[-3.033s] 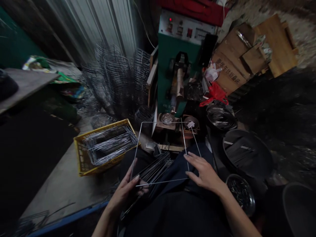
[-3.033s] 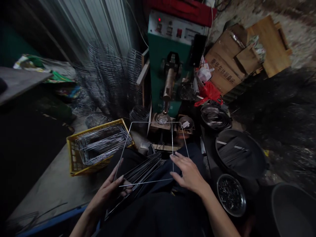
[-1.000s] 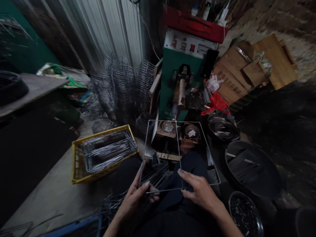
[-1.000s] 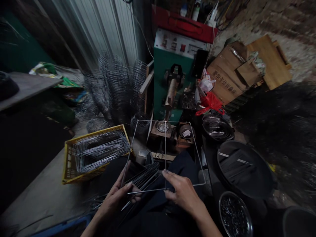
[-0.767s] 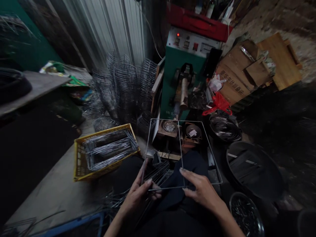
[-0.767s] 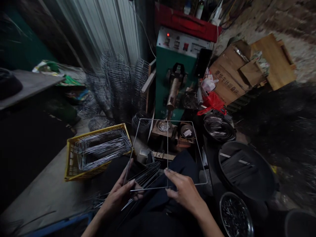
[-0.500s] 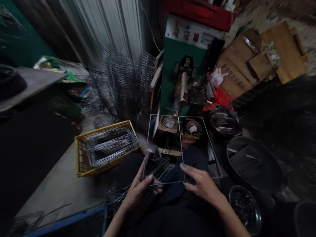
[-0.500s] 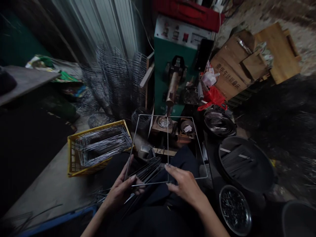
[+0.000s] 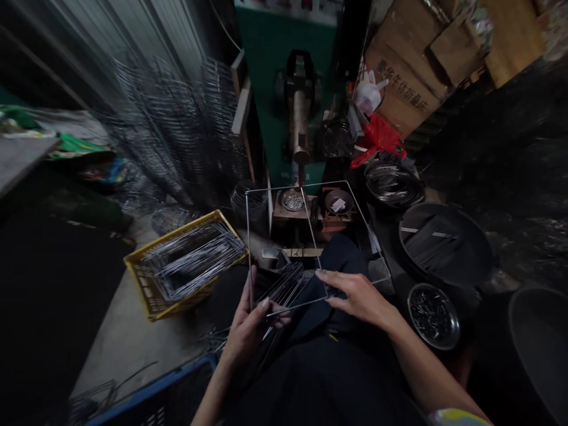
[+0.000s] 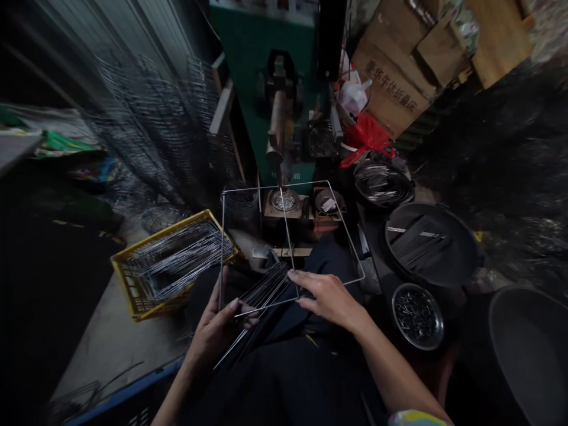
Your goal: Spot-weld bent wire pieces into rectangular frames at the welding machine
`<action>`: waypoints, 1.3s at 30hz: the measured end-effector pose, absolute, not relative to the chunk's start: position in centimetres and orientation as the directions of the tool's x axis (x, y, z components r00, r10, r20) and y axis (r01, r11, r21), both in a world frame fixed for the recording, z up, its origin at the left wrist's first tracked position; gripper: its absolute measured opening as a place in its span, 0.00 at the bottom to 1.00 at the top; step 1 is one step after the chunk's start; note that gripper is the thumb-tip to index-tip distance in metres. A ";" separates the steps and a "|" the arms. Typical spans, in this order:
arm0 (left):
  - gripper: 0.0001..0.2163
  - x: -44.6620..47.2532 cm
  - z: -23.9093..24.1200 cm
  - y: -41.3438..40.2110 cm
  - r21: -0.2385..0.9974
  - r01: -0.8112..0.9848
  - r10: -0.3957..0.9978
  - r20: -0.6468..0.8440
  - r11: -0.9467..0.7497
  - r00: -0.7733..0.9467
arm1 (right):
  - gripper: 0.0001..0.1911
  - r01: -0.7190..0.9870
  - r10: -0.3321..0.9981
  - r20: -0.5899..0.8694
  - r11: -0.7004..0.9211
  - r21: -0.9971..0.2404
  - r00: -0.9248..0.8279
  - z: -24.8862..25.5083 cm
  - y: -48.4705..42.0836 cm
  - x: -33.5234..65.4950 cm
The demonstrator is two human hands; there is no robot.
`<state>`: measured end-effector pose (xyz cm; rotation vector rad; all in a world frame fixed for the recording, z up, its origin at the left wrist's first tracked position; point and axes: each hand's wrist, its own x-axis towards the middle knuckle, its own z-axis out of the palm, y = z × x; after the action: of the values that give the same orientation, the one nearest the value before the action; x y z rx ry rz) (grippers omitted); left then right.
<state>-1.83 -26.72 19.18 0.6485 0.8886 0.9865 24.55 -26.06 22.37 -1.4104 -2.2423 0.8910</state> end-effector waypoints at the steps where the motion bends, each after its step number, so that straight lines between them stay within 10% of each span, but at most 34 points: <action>1: 0.44 -1.8 19.1 -26.7 0.800 -0.425 0.903 -0.335 0.423 0.269 | 0.37 0.681 0.896 -0.045 0.301 -0.667 -0.441 22.3 -26.0 24.6; 12: 0.40 -2.2 17.2 -25.1 0.798 -0.468 0.919 -0.268 0.379 0.288 | 0.33 0.718 0.918 0.035 0.333 -0.611 -0.395 21.2 -24.5 24.4; 24: 0.45 -1.9 16.5 -3.4 0.774 -0.612 0.972 -0.018 0.161 0.233 | 0.29 0.876 0.921 0.265 0.363 -0.318 -0.286 21.4 -2.1 25.8; 39: 0.44 -1.5 16.3 0.7 0.770 -0.621 0.979 -0.020 0.143 0.202 | 0.23 0.846 0.892 0.346 0.408 -0.344 -0.289 20.6 3.6 26.2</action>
<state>-1.52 0.65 16.30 0.7213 0.6136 1.2643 26.25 3.61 20.62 -1.4782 -2.1850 0.1275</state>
